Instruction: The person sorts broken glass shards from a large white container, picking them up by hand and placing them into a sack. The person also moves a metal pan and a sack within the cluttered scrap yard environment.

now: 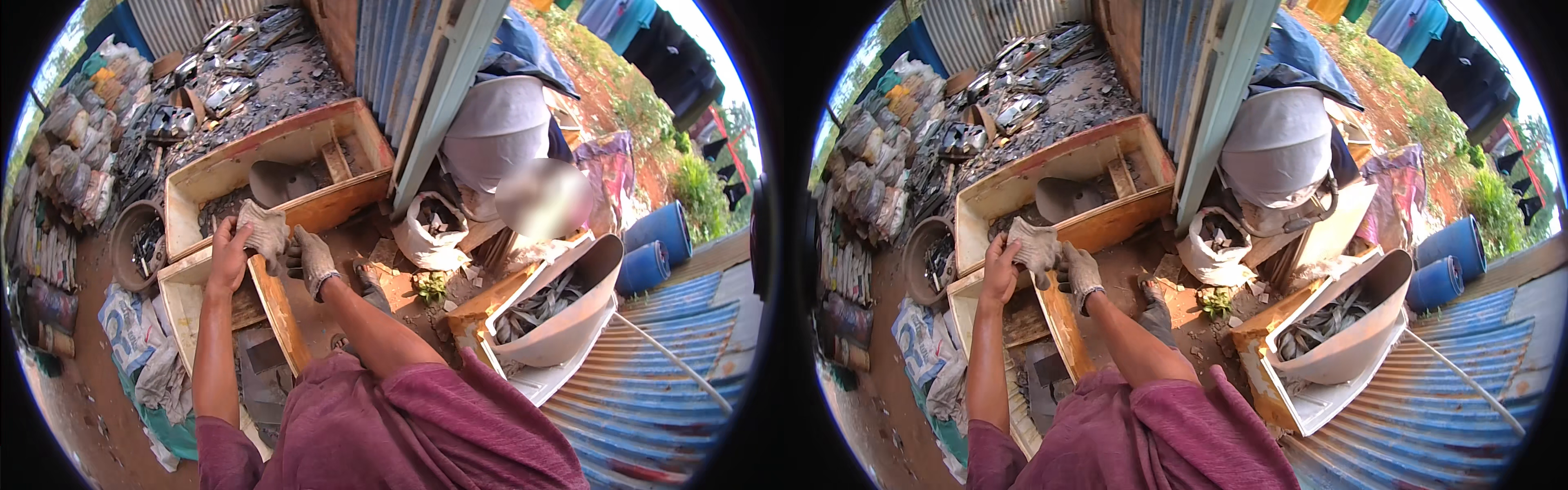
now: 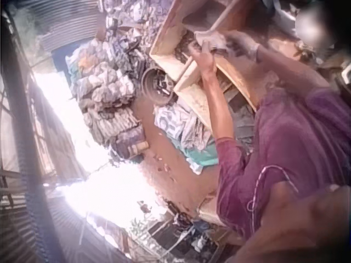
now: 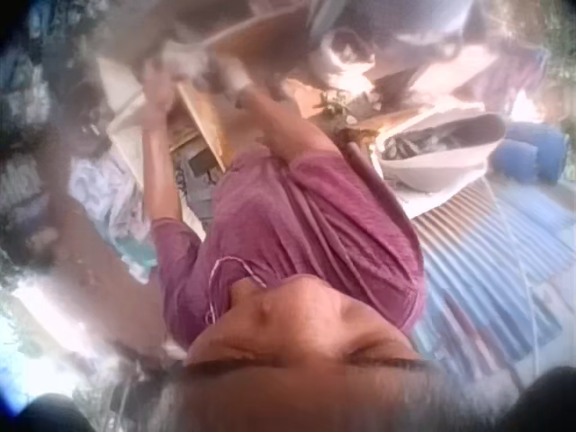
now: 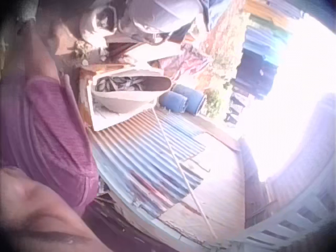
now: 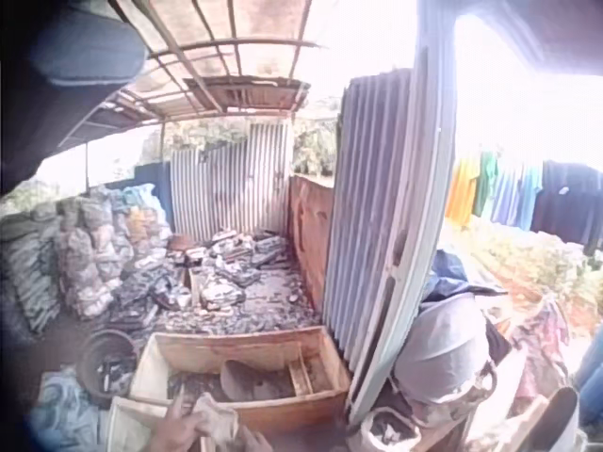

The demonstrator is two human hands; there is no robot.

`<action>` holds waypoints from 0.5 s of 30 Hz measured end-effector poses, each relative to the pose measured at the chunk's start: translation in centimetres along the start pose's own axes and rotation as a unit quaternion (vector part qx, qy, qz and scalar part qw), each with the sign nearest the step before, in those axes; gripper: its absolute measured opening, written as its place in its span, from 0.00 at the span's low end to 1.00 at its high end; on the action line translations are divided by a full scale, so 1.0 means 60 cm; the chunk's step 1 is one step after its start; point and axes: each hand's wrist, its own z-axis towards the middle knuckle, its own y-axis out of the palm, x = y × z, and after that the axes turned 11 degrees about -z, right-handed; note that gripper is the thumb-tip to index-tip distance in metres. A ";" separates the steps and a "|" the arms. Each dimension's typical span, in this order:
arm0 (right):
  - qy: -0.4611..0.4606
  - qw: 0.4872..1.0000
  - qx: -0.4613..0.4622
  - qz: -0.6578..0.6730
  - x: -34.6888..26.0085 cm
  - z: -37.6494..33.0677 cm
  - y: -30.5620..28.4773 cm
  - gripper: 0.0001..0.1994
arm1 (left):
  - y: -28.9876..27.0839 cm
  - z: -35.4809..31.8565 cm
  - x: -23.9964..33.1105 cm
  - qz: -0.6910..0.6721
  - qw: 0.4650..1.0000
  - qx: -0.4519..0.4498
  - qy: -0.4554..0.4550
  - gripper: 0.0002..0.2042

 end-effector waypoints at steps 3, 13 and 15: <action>-0.115 0.958 -0.121 -0.233 -0.052 0.023 0.006 0.27 | 0.007 0.051 -0.007 -0.032 0.997 0.029 0.065 0.26; -0.012 0.797 -0.288 -0.531 -0.346 0.173 -0.005 0.10 | 0.041 0.119 0.025 0.395 0.917 0.024 -0.039 0.19; 0.027 0.738 -0.304 -0.602 -0.373 0.212 -0.007 0.10 | 0.055 0.124 0.010 0.563 0.822 0.070 0.048 0.15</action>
